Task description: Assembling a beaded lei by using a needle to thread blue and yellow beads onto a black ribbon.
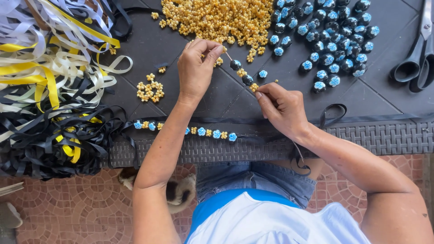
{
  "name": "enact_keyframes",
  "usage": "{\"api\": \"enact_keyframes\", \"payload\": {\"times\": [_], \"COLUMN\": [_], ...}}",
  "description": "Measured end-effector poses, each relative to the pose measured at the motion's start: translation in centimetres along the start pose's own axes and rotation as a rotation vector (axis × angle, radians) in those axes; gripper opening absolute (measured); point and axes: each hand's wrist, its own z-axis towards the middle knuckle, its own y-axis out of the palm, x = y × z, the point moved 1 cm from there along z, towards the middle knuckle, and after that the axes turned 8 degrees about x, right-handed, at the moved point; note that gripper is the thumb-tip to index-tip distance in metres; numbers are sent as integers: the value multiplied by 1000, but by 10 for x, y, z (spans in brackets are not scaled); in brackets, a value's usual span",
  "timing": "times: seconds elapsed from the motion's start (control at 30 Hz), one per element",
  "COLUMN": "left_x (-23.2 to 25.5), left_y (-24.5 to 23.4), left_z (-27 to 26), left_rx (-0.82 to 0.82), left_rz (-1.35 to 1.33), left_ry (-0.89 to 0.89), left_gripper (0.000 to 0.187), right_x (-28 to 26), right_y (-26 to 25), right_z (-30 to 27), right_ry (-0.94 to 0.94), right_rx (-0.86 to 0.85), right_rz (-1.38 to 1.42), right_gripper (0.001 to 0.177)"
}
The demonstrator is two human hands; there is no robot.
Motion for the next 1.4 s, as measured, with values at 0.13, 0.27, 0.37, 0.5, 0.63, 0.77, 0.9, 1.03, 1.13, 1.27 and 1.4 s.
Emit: {"api": "enact_keyframes", "payload": {"times": [0.13,0.27,0.37,0.5,0.63,0.77,0.9,1.03,1.13,1.27,1.4], "left_x": [8,13,18,13,-8,-15,-20,-23,-24,-19,-3], "left_y": [-8,-11,-11,-6,2,11,20,21,19,11,1], "left_z": [1,-1,1,-1,3,5,5,7,7,7,6], "left_rx": [-9,10,-35,-201,-24,139,103,115,79,-3,-48], "left_rz": [-187,-181,-707,-1016,-282,475,541,520,406,115,-26], "left_ry": [-96,0,-286,-396,5,499,499,450,359,98,37], "left_gripper": [12,9,8,33,16,17,18,19,18,11,15], "right_x": [2,1,-2,-3,-5,-3,-2,1,1,1,1], "right_y": [0,0,-1,-1,-3,-2,-2,0,0,0,-1], "right_z": [0,0,0,-1,1,1,0,0,0,1,1], "right_ry": [4,3,-52,-78,-75,-31,0,30,32,14,21], "right_rx": [-18,-21,-13,3,38,60,51,23,6,-19,-28], "right_rz": [-22,-27,-6,27,78,52,36,5,-8,-16,-7], "right_gripper": [11,11,11,10,9,11,11,12,12,12,12]}}
